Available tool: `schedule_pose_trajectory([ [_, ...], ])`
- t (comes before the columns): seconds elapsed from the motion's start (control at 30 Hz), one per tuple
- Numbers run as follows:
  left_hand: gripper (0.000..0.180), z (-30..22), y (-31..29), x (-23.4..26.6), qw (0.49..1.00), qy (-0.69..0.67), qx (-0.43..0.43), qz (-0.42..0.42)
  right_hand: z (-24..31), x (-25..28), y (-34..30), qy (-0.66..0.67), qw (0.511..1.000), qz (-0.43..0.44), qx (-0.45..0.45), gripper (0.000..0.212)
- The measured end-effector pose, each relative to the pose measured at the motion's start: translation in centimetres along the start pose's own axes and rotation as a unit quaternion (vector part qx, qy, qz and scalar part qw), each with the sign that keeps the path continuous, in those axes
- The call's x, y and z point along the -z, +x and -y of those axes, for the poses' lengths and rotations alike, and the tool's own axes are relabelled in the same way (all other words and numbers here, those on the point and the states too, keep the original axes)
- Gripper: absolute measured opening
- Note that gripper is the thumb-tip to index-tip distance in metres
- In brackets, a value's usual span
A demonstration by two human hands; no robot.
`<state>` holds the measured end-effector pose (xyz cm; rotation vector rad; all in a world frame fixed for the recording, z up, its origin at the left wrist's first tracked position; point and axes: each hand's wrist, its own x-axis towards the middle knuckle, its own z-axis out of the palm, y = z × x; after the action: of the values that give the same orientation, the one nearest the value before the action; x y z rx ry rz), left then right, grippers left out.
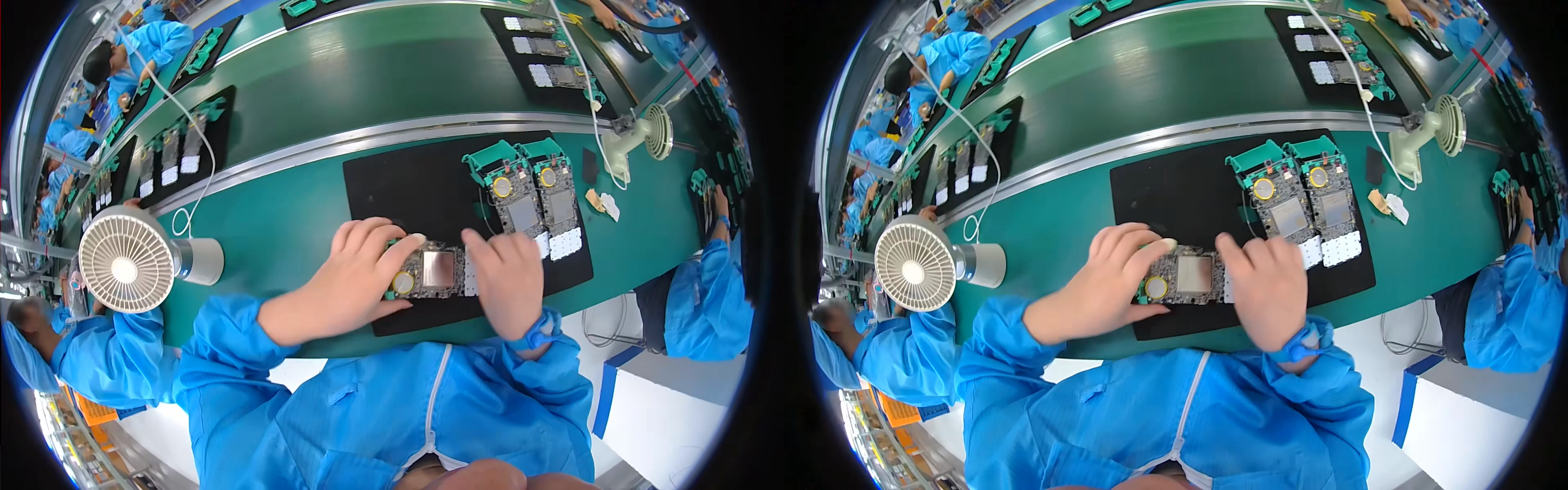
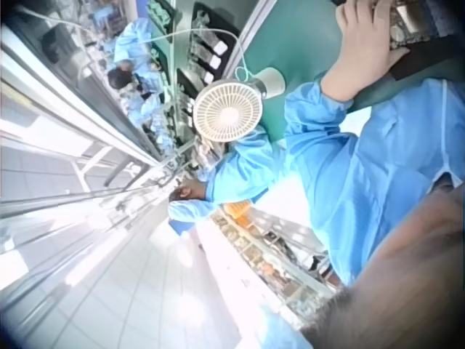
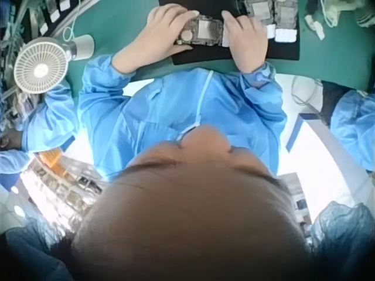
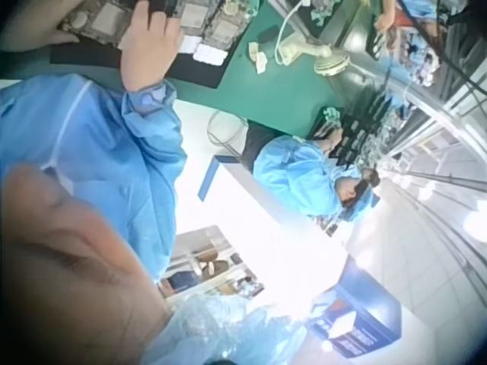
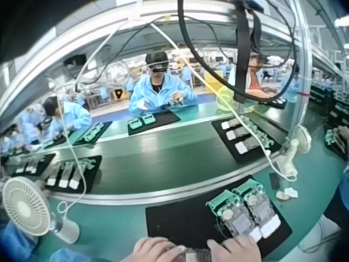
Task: Assembling small electronic components and connecting wires onto circuit boards at a factory workstation.
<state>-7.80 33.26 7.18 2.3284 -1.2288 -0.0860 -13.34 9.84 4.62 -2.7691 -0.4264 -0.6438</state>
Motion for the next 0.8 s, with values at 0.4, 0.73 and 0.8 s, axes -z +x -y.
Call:
schedule_pose_trajectory([
  [0.4, 0.076, 1.6, -1.8, 1.2, 0.951, -0.206, 0.223, -0.062, -0.3, 4.4, -1.6, 0.285, 0.932, 0.118, -0.192, 0.032],
  [0.73, 0.031, 1.4, -0.6, -3.1, 0.71, -0.635, 0.298, 0.06, 3.9, -2.3, 1.5, 0.348, 0.929, 0.014, -0.127, 0.019],
  [0.8, 0.03, 1.5, -0.4, -3.5, 0.704, -0.647, 0.286, 0.057, 3.9, -2.8, 1.2, 0.337, 0.934, 0.006, -0.115, 0.019],
])
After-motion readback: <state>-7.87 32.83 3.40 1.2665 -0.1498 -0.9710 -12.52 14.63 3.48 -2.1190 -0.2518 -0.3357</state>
